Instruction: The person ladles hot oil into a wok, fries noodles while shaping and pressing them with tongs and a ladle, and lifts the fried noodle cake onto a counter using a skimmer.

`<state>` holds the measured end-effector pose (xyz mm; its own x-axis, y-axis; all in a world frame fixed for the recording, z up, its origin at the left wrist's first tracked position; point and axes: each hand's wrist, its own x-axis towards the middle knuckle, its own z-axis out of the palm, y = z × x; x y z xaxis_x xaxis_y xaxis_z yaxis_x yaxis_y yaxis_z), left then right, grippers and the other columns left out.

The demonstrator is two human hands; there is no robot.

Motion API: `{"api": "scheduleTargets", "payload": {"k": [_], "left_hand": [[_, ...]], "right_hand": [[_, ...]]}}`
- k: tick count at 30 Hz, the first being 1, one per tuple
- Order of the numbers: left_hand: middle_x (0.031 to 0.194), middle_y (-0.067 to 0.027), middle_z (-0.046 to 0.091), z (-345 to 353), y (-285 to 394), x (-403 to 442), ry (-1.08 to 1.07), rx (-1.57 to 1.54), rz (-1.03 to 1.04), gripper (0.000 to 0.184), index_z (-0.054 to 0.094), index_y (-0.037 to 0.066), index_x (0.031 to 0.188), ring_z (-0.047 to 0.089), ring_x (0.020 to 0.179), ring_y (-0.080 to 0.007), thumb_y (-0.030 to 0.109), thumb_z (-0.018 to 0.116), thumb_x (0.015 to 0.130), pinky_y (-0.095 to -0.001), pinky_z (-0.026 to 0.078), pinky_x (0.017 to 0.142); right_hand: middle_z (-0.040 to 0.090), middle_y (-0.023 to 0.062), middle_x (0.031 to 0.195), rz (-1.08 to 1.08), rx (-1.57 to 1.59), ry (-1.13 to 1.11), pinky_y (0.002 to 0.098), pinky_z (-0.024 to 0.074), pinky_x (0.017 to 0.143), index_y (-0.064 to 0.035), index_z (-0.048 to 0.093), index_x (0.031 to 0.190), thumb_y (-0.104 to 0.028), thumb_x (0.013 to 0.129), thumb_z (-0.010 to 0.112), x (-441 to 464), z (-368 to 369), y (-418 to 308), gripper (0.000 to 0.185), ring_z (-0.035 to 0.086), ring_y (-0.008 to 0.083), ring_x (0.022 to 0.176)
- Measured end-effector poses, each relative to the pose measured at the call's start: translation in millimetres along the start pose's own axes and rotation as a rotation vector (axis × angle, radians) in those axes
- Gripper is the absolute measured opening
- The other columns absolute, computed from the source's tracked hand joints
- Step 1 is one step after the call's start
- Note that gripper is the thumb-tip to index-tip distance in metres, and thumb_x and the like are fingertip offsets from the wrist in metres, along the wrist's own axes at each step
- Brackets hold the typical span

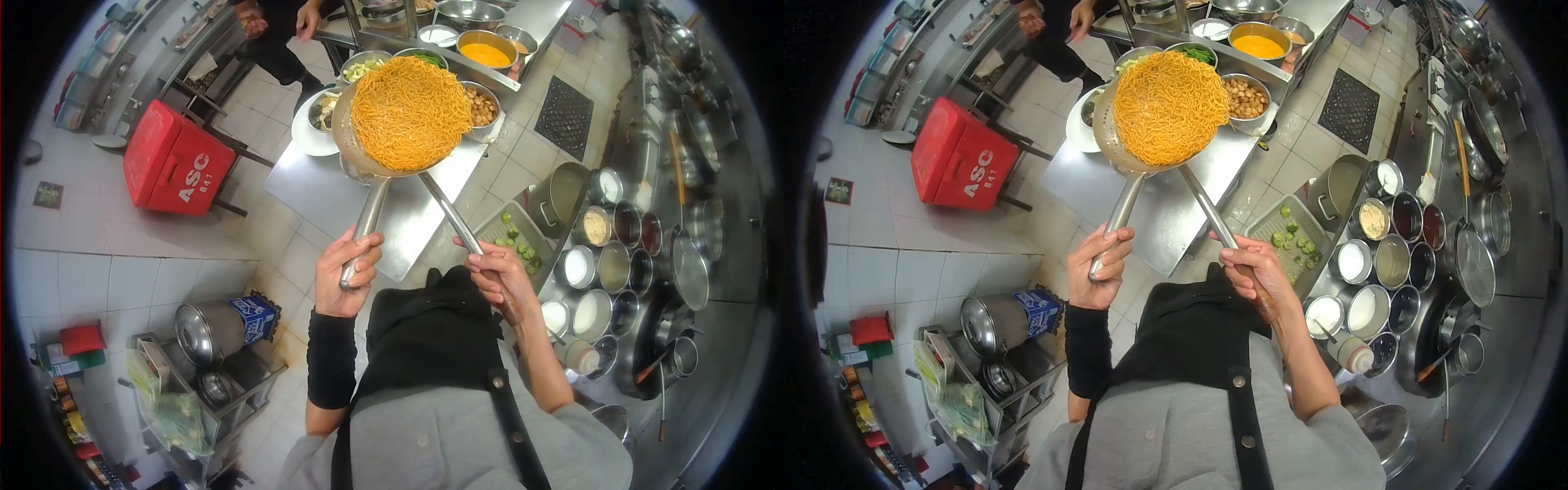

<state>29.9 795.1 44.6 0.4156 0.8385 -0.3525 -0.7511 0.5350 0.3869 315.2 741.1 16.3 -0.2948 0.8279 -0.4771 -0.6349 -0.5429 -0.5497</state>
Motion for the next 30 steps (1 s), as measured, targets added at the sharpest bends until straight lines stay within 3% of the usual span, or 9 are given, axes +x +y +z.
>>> {"api": "scheduleTargets", "payload": {"k": [10,16,19,22,30], "left_hand": [[0.102,-0.0150,0.052,-2,-3,-4,0.048,0.081,0.070,0.032,0.041,-0.006,0.123,0.045,0.068,-0.0078,-0.003,0.053,0.095,-0.0184,0.038,0.043],[0.103,-0.0122,0.048,6,2,-9,0.112,0.176,0.132,0.032,0.041,-0.010,0.126,0.041,0.066,-0.0050,-0.002,0.050,0.096,-0.0164,0.037,0.041],[0.103,-0.0123,0.047,7,7,-11,0.109,0.164,0.141,0.034,0.040,-0.010,0.127,0.041,0.066,-0.0048,-0.002,0.050,0.096,-0.0163,0.037,0.041],[0.103,-0.0126,0.047,8,10,-13,0.103,0.141,0.145,0.035,0.040,-0.010,0.128,0.041,0.067,-0.0048,-0.002,0.050,0.096,-0.0159,0.038,0.041],[0.103,-0.0149,0.054,5,28,-12,0.095,0.109,0.175,0.034,0.042,-0.008,0.126,0.046,0.067,-0.0074,-0.001,0.055,0.095,-0.0180,0.037,0.043]], "right_hand": [[0.051,0.0037,0.076,0.017,-0.071,0.030,0.0210,0.0333,0.033,0.0066,0.057,0.133,-0.005,0.093,0.062,-13,2,-1,0.042,0.040,0.0052,0.042],[0.053,0.0016,0.064,-0.003,-0.240,0.051,0.0239,0.0387,0.034,0.0045,0.059,0.133,-0.003,0.092,0.063,0,-5,0,0.041,0.045,0.0076,0.040],[0.052,0.0001,0.059,-0.063,-0.581,0.090,0.0250,0.0417,0.034,0.0030,0.058,0.137,0.001,0.091,0.063,3,1,-1,0.046,0.049,0.0087,0.040],[0.054,0.0003,0.062,-0.079,-0.728,0.143,0.0259,0.0427,0.034,0.0015,0.055,0.141,0.003,0.090,0.062,8,-1,5,0.052,0.051,0.0091,0.041],[0.053,0.0013,0.059,-0.083,-0.570,0.126,0.0255,0.0386,0.032,0.0053,0.059,0.135,0.002,0.089,0.064,16,4,-9,0.046,0.049,0.0091,0.038]]}}
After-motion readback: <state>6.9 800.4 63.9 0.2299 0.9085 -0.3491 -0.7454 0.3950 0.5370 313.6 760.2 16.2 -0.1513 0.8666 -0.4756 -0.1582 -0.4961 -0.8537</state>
